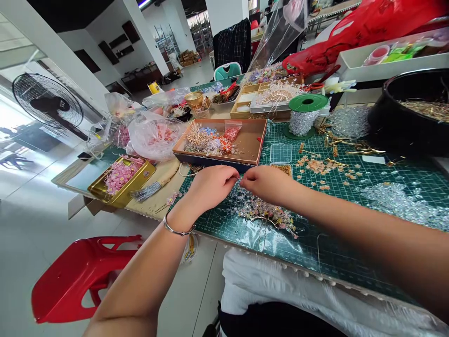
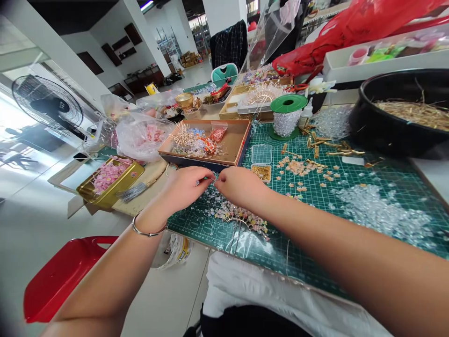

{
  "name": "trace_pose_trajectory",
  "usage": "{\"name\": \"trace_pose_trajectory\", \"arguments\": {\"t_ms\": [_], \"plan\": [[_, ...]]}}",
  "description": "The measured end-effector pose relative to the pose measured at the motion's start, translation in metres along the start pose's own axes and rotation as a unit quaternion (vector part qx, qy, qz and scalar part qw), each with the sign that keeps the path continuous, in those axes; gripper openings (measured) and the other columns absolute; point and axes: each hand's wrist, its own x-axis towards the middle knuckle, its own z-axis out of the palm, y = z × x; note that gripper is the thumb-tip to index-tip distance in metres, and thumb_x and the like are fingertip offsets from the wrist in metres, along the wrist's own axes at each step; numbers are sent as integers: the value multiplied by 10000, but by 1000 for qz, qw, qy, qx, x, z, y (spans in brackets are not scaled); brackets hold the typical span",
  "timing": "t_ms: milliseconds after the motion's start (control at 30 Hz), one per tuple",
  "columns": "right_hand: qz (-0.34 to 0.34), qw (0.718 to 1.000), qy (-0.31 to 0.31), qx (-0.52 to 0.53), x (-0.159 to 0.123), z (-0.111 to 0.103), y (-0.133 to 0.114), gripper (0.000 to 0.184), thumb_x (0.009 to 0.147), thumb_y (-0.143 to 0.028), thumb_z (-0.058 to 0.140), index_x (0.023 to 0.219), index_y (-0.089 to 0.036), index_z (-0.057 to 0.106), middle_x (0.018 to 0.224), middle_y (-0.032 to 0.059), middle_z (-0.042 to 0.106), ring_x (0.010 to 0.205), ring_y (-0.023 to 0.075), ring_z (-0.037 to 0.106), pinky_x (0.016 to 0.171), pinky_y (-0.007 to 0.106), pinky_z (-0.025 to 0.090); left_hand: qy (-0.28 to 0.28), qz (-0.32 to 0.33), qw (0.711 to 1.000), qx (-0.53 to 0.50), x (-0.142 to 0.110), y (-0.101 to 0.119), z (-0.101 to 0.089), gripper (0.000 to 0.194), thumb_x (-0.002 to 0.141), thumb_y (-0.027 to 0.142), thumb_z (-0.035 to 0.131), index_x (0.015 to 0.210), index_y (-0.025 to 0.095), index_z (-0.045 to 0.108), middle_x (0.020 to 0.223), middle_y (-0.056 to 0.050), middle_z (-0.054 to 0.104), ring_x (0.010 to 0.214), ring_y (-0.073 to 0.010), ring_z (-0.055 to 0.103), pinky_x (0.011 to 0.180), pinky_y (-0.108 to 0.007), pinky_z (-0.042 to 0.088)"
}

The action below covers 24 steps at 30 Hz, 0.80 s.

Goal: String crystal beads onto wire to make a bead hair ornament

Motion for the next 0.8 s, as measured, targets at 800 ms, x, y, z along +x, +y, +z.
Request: {"name": "trace_pose_trajectory", "arguments": {"t_ms": [800], "plan": [[82,888,-44,451,-37,-40,11,288,1017,-360,522,822,-155,574,572,-99,402,406,40,328,398,172,351,172,-102,973,-119,1,26,-1,339,1014,274,425,1288,183,602,1249,-84,686,1068,-197,649,970,-365,509]]}}
